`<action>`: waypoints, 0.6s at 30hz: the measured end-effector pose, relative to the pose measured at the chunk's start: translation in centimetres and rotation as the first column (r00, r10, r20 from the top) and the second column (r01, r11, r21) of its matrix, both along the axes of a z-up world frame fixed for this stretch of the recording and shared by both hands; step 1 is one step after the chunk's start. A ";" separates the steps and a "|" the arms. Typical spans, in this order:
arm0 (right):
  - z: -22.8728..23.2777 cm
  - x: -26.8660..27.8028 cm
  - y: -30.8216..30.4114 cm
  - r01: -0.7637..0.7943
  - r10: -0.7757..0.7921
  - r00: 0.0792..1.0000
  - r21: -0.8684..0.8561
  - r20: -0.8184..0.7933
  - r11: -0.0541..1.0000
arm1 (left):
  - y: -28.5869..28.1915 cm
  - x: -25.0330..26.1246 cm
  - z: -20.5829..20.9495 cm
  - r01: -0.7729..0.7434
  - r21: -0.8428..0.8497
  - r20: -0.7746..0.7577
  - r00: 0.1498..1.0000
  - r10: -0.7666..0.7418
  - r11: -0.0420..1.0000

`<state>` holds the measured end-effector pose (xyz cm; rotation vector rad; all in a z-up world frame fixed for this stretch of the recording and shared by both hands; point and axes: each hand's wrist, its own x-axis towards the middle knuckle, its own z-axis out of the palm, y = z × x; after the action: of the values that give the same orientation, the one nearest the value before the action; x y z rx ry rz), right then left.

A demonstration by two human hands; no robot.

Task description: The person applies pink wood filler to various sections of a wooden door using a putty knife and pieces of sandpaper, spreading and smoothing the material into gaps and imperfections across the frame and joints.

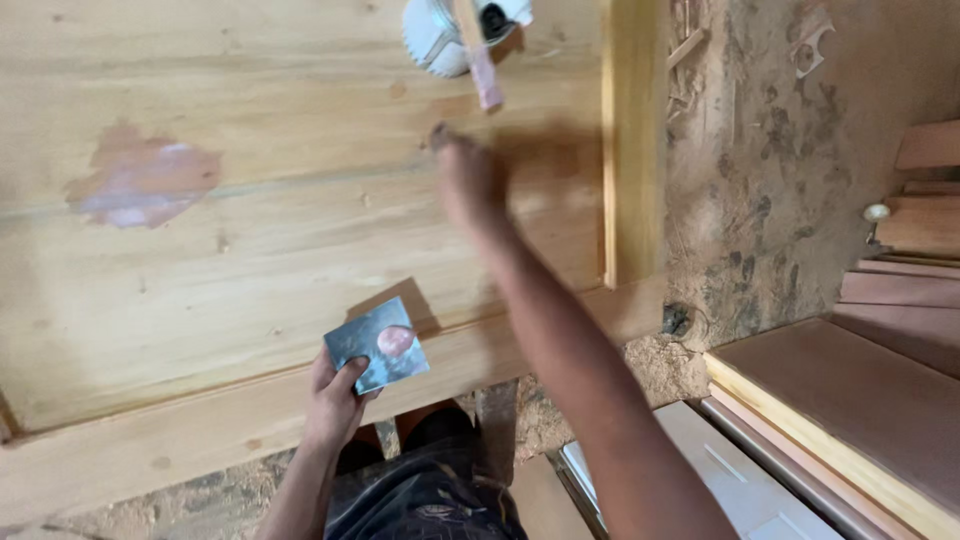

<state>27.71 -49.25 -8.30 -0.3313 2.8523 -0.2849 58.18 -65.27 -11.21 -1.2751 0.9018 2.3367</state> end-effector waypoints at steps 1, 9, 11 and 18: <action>0.2 0.8 -0.5 -0.056 0.056 0.998 0.010 -0.002 0.998 | 0.5 -0.4 0.1 -0.010 0.007 -0.024 1.000 0.010 1.000; 4.3 2.7 5.6 -0.248 0.274 0.959 -0.259 0.067 0.933 | 1.1 -1.5 1.6 0.086 -0.056 -0.084 0.992 -0.091 0.995; 4.5 3.2 6.2 -0.275 0.256 0.961 -0.284 -0.104 0.918 | 1.4 -2.4 1.4 0.087 -0.006 -0.136 0.987 -0.087 0.996; 2.1 3.0 -0.8 -0.389 0.349 0.911 -0.171 -0.220 0.905 | -0.7 -5.7 0.7 0.176 0.037 -0.291 0.943 -0.158 0.984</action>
<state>30.73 -50.01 -6.23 -0.9789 2.8574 -0.5038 52.45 -65.99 -10.47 -0.8101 0.9724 2.4288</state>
